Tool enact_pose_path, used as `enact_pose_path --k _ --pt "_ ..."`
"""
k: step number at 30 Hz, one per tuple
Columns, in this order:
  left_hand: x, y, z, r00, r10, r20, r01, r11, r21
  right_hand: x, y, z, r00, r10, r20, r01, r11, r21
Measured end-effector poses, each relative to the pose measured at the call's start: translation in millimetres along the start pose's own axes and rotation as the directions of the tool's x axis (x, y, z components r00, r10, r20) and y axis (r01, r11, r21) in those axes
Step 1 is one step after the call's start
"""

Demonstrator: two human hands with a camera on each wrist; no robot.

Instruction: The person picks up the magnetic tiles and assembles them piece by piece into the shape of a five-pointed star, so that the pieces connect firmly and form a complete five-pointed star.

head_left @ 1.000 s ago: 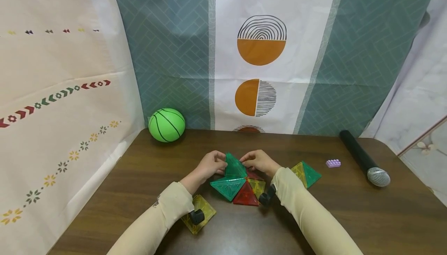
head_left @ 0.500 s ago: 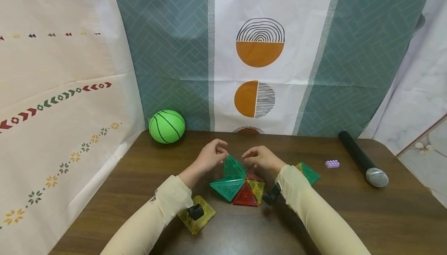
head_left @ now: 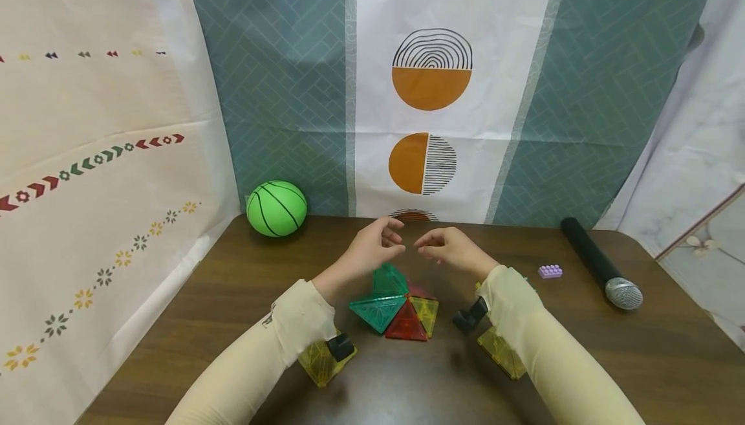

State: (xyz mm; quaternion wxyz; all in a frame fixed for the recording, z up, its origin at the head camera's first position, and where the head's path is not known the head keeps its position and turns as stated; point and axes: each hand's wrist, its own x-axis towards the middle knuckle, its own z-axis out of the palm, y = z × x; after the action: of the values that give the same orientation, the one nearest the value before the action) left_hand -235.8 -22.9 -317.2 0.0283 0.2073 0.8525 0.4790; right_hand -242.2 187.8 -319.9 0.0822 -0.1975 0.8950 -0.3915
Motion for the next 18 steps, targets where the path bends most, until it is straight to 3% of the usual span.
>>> enact_pose_path --k 9,18 --pt "8.4 27.0 14.4 0.998 0.064 0.030 -0.066 0.996 0.060 -21 -3 -24 0.997 0.013 -0.078 -0.022 0.992 -0.126" --pt "17.5 40.0 42.9 0.994 0.074 0.078 -0.082 0.991 0.105 -42 2 -45 0.989 0.091 -0.118 -0.107 0.984 -0.143"
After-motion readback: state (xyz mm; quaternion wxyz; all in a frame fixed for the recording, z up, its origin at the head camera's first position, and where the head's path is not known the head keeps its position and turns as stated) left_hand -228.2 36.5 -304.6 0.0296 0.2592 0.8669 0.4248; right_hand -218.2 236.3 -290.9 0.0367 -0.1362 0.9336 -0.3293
